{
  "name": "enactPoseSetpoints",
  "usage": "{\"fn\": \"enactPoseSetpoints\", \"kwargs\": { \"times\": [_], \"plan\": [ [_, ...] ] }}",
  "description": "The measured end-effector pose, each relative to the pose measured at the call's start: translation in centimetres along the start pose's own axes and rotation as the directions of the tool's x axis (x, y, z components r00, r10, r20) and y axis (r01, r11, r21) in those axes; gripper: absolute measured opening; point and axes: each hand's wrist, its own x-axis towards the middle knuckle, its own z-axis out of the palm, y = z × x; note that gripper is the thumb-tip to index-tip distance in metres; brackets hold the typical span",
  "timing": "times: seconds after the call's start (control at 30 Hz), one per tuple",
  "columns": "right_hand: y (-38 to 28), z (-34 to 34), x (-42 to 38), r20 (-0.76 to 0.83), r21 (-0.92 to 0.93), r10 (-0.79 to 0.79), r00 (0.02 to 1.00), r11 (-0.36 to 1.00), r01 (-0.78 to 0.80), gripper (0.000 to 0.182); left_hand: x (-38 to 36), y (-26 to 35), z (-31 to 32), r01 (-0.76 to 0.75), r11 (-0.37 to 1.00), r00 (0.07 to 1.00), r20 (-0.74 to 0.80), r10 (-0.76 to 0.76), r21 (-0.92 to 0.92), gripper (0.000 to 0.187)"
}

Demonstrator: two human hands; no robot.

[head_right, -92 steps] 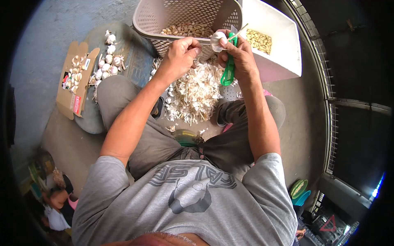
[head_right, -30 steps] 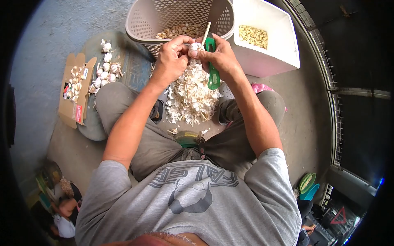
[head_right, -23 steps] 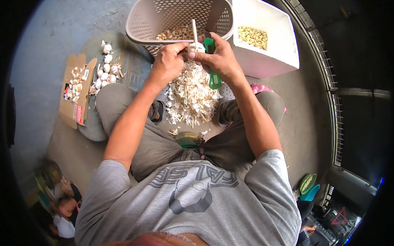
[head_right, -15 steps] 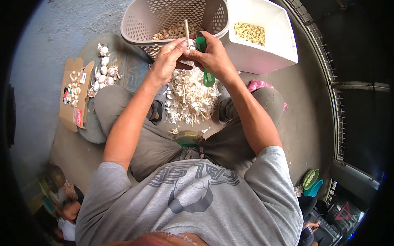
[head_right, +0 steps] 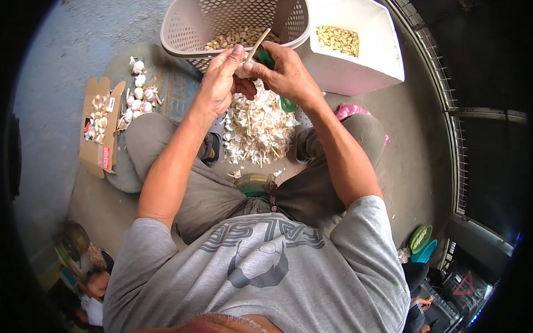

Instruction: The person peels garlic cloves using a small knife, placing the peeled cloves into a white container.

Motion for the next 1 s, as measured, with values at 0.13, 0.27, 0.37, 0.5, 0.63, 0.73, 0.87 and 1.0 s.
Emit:
{"fn": "enactPoseSetpoints", "kwargs": {
  "times": [0.13,0.27,0.37,0.5,0.63,0.73,0.87,1.0],
  "plan": [
    [0.4,-0.3,0.5,-0.012,0.148,0.017,1.0,0.989,-0.015,0.023,-0.1,0.2,-0.6,0.036,0.979,0.999,0.043,-0.028,-0.198,0.044],
    [0.6,-0.4,0.5,-0.075,0.146,0.056,0.996,0.988,-0.045,0.023,-0.1,0.3,-0.7,0.053,0.97,0.999,0.014,-0.051,-0.239,0.045],
    [-0.2,-0.9,0.4,-0.119,-0.068,0.008,0.993,0.998,-0.016,0.026,0.1,0.5,-1.2,0.046,0.97,0.999,-0.008,-0.05,-0.238,0.046],
    [-0.4,-1.4,0.0,-0.043,-0.078,0.112,0.993,0.99,-0.115,0.027,0.4,0.4,-1.4,0.015,0.973,0.999,-0.034,-0.023,-0.229,0.043],
    [0.1,-0.9,-0.1,-0.032,-0.217,-0.05,0.998,0.975,0.042,0.028,0.6,1.1,-1.4,-0.006,0.986,0.998,-0.065,-0.005,-0.165,0.04],
    [-0.4,0.1,-0.2,-0.103,-0.154,-0.074,0.992,0.986,0.057,0.025,0.6,1.2,-1.2,-0.05,0.998,0.996,-0.079,0.046,-0.049,0.036],
    [-0.5,0.5,0.1,-0.166,-0.116,-0.052,0.985,0.993,0.033,0.023,0.7,0.3,-0.4,-0.097,0.994,0.993,-0.064,0.1,0.04,0.029],
    [-0.4,0.3,0.5,-0.145,-0.275,-0.155,0.977,0.955,0.11,0.021,0.4,0.4,0.1,-0.119,0.991,0.99,-0.068,0.123,0.063,0.027]
  ]
}}
